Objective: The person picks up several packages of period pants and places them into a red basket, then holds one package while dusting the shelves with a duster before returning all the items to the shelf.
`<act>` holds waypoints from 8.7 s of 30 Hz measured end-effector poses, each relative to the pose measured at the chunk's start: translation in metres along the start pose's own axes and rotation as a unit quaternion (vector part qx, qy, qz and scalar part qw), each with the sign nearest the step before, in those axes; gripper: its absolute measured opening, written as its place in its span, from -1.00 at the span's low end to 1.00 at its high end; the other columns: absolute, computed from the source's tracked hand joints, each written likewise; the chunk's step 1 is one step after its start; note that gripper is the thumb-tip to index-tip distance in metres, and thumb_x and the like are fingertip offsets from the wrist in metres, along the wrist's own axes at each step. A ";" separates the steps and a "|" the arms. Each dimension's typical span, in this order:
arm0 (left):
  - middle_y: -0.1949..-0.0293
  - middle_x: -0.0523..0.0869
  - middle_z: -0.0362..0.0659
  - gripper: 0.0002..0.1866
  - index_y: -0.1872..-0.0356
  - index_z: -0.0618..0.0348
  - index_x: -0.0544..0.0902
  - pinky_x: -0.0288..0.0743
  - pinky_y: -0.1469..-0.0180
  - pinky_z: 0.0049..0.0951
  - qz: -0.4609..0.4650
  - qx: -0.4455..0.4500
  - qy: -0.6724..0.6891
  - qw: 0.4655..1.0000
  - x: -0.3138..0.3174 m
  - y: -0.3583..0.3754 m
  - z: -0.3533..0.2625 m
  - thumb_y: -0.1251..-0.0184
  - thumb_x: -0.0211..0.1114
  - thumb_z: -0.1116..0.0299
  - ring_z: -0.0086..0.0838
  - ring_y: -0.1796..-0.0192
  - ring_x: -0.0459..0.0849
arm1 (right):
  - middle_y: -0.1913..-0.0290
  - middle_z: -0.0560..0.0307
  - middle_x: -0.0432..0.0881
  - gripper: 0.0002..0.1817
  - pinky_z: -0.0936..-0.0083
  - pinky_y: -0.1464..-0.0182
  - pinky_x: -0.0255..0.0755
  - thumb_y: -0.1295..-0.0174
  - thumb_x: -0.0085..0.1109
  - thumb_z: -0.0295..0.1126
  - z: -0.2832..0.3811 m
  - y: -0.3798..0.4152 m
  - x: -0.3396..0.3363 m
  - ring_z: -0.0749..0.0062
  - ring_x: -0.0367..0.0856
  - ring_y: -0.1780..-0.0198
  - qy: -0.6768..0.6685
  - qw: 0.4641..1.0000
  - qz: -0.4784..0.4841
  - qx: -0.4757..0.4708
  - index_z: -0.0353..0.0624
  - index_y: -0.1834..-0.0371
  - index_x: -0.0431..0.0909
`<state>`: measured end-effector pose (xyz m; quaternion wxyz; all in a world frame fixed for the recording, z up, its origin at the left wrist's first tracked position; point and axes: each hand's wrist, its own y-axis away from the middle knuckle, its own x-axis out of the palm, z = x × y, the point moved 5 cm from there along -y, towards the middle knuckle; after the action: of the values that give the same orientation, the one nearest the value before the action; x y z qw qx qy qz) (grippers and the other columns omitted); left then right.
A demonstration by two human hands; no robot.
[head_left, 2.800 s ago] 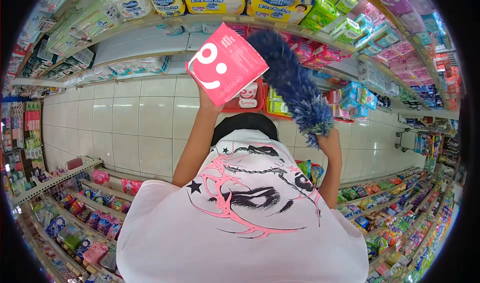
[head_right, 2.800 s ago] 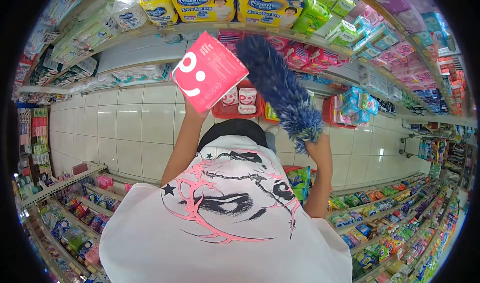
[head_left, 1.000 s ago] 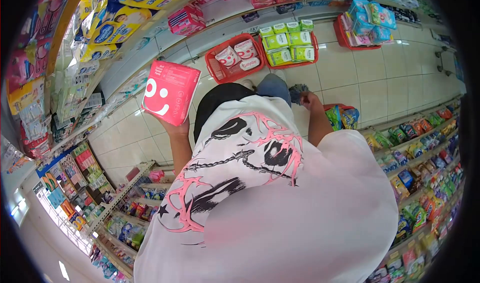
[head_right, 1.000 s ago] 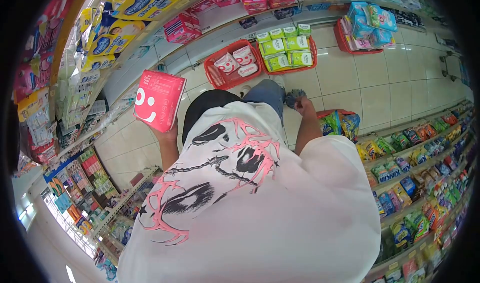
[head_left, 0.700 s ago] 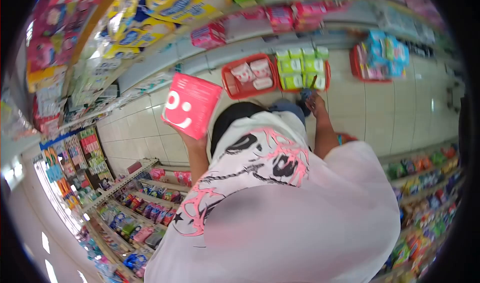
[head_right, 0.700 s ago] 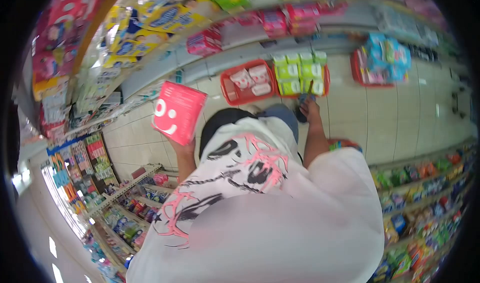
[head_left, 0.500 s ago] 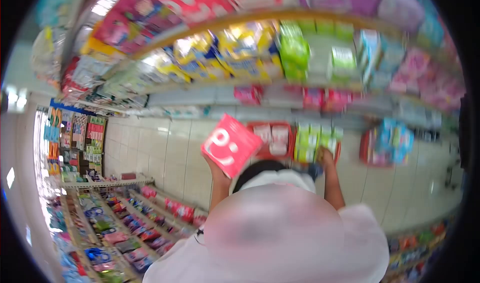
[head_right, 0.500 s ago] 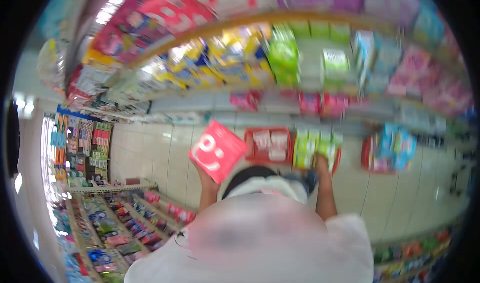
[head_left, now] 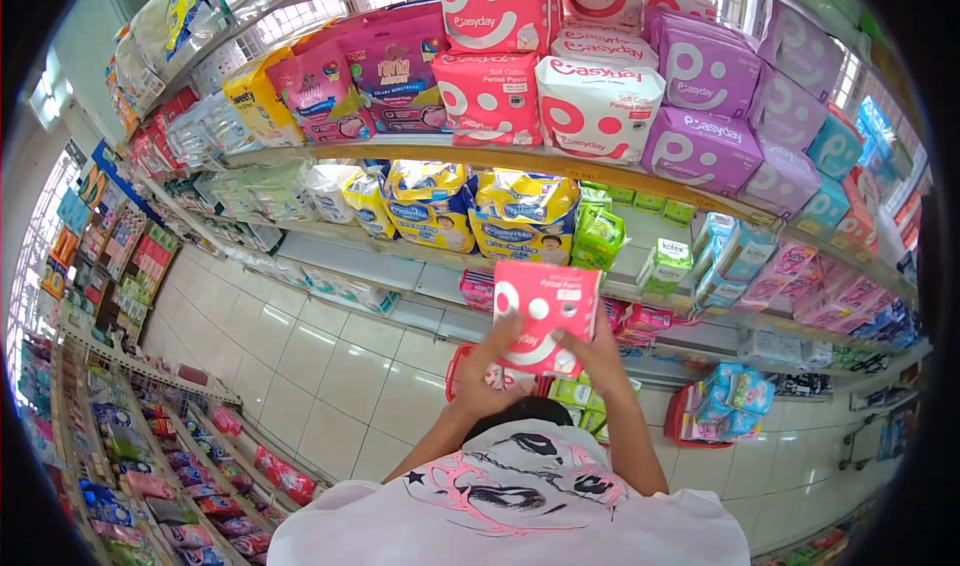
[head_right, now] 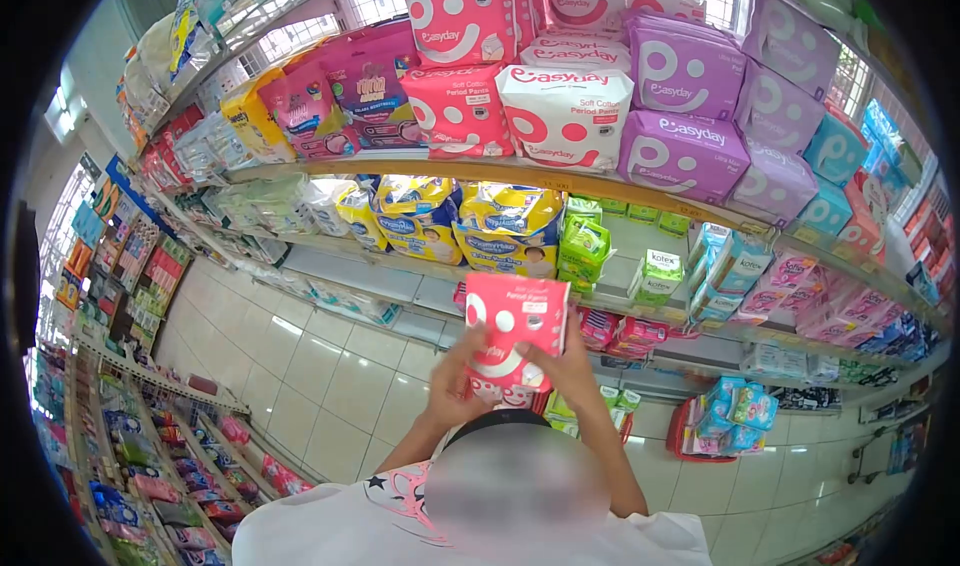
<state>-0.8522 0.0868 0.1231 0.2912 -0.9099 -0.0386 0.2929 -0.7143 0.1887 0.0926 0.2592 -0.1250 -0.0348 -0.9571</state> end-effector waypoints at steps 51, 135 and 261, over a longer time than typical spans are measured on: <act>0.10 0.65 -0.04 -0.49 -0.09 0.25 0.54 0.51 0.08 -0.43 -0.109 0.175 0.025 0.978 -0.249 -0.337 0.062 -0.27 0.28 0.07 -0.38 0.12 0.67 | 0.06 -0.03 0.65 -0.32 0.40 -0.01 0.47 -0.02 0.35 0.09 0.288 -0.212 0.092 0.28 0.63 0.04 0.334 0.772 -0.189 -0.507 -0.26 -0.03 0.52; -0.14 0.20 0.19 0.05 -0.39 0.27 -0.03 0.09 -0.27 -0.02 -0.312 0.153 -0.025 0.937 -0.175 -0.259 0.084 -0.05 0.43 -0.04 0.02 -0.26 0.19 | -0.09 -0.11 0.47 -0.34 0.30 -0.20 0.26 -0.07 0.35 -0.11 0.311 -0.184 0.141 0.11 0.41 -0.16 0.394 0.746 -0.204 -0.497 -0.15 -0.20 0.35; -0.22 0.43 -0.02 -0.52 -0.24 0.16 0.42 -0.05 -0.30 -0.15 -0.262 0.197 -0.434 0.839 -0.196 -0.278 -0.038 -0.40 0.06 0.12 -0.19 -0.27 0.32 | 0.34 0.02 0.61 -0.55 0.28 0.44 0.38 -0.20 0.09 -0.02 -0.464 0.236 -0.202 0.26 0.52 0.47 0.026 0.854 -0.178 0.489 -0.19 0.08 0.50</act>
<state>-0.9654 0.2500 0.4017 0.4833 -0.5688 -0.3398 0.5722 -0.5293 0.0226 -0.4072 0.1126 0.0509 -0.5132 -0.8493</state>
